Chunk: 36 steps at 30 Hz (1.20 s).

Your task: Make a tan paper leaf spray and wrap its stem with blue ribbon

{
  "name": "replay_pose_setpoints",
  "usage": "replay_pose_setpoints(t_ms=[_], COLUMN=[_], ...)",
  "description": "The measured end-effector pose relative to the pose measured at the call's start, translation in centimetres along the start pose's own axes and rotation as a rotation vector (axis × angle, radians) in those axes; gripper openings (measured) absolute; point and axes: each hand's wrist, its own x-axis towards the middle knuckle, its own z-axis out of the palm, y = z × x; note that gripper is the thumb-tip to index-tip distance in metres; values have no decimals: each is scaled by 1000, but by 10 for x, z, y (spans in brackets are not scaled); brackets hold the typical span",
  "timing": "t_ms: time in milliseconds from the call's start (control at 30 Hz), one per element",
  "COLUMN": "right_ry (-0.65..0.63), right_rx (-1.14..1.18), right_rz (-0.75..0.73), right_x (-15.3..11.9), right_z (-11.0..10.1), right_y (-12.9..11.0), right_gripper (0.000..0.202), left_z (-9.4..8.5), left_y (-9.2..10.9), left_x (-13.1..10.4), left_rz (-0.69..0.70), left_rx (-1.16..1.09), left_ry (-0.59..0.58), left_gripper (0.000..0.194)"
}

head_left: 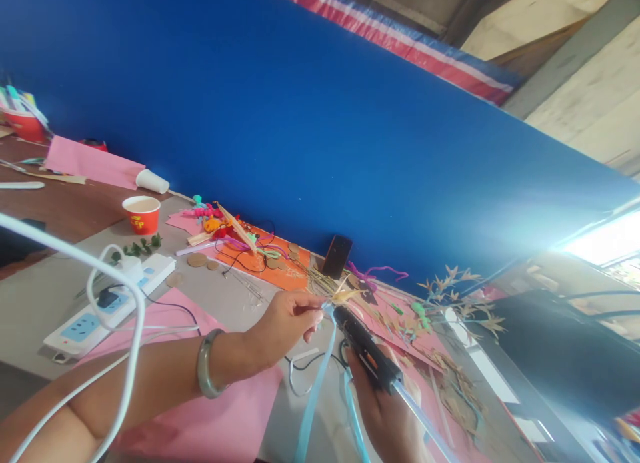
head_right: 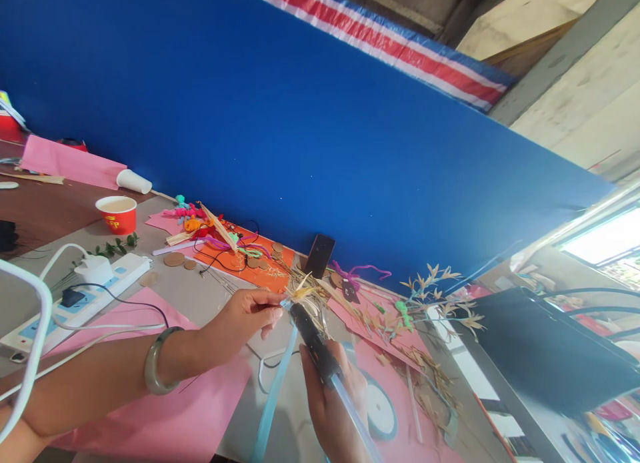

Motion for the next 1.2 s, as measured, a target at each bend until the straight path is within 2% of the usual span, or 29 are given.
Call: replay_pose_setpoints(t_ms=[267,467,600,800,1200], right_ry=[41,-4,27,-32,23], right_rx=[-1,27,4,23,-21], right_rz=[-18,-23,-25,59,30], right_x=[2,1,2,4,5], right_z=[0,-1,-1,-6,-7], right_y=[-2,-1,-2,-11,-12], right_gripper=[28,24,26,29,29], left_z=[1,1,1,0,0], left_y=[4,3,1,1,3], left_x=[-1,-1,0,0,0], left_rz=[-26,-14,-7,15,4], left_rx=[13,19,31,23,-22], left_ry=[8,9,9,4,7], left_gripper=[32,32,33,29,28])
